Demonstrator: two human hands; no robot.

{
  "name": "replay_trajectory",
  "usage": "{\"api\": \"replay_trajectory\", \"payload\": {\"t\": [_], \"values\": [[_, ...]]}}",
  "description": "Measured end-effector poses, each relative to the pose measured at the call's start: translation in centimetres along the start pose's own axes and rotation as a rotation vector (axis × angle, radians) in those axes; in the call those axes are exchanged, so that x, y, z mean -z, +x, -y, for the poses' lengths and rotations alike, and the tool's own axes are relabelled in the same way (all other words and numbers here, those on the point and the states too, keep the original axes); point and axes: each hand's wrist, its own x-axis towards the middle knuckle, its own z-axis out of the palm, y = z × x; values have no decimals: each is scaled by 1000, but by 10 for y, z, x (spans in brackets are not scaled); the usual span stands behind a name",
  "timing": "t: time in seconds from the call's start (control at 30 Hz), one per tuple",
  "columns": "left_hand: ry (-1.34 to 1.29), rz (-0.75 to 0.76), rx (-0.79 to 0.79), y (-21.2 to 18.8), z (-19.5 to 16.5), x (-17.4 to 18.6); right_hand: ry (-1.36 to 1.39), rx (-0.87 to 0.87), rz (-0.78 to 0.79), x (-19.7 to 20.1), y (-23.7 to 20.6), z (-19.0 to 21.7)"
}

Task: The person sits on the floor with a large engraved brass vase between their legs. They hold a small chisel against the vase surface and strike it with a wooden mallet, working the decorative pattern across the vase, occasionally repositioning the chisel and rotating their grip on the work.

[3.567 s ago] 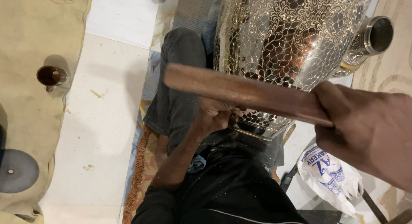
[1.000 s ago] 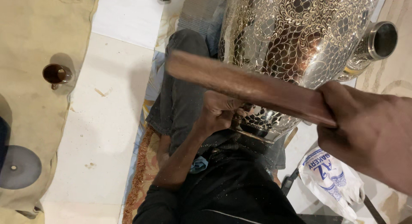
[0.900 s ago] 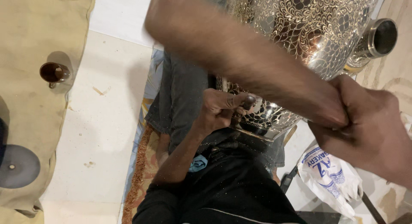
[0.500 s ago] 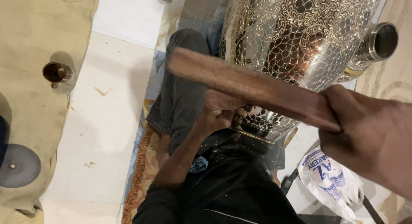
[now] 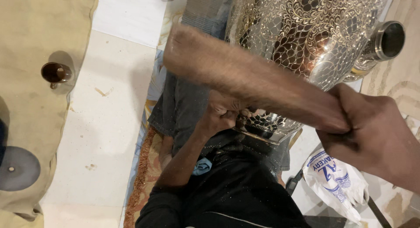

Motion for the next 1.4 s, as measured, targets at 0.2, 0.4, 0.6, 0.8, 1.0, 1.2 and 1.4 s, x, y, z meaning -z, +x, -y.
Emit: {"api": "replay_trajectory", "payload": {"t": [0.2,0.4,0.6,0.8,1.0,1.2,1.4], "values": [[188,-14,-25,-15,17,7,-4,24,-44,-13,3,-11],[252,-29,7,-31,37,12,84,76,-78,-20,1,-18],[161,-22,93,-39,47,12,38,-44,-15,-17,1,-12],[217,-13,46,-30,37,13,99,-68,-80,-11,-3,-6],[71,-11,51,-14,19,11,100,-21,-112,-12,-5,-4],[23,-12,132,-8,6,5,30,-87,-58,-14,-16,-7],[-59,-252,-143,1,1,-3,177,-131,-84,-28,-19,-14]]}}
